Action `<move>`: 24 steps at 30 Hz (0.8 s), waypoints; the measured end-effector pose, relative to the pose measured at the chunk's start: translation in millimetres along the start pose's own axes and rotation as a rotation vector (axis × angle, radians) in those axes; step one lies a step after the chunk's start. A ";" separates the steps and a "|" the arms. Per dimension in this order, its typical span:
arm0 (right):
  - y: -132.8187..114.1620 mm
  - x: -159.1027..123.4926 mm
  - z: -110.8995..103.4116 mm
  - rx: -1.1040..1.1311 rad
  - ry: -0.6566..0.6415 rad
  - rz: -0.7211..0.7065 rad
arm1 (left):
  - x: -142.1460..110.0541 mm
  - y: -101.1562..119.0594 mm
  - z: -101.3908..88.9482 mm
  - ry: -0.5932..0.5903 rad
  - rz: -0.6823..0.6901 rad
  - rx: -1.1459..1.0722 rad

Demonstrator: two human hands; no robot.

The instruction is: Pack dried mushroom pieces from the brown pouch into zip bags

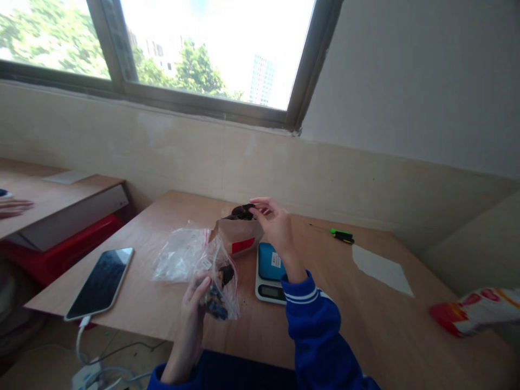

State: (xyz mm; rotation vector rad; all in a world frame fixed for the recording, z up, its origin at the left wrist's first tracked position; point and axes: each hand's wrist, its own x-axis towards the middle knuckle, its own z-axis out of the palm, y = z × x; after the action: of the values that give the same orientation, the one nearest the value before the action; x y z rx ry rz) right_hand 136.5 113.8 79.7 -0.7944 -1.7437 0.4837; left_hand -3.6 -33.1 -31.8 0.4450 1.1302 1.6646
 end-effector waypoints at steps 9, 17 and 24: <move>2.5 -1.2 0.5 -0.133 -0.203 -0.153 | -2.1 -2.1 -0.9 -0.046 0.005 0.022; -1.9 -11.4 -5.3 -0.469 -0.282 -0.212 | -1.3 -0.1 -0.8 -0.028 -0.021 0.031; -19.3 -22.7 -12.6 -0.121 -0.152 -0.114 | -1.4 1.3 1.3 -0.017 -0.026 0.021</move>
State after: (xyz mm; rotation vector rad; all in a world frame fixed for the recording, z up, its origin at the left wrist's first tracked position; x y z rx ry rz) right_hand 147.0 83.3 81.3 -0.7536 -1.9622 0.3725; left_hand -2.7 -33.7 -29.7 0.4549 1.1373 1.6252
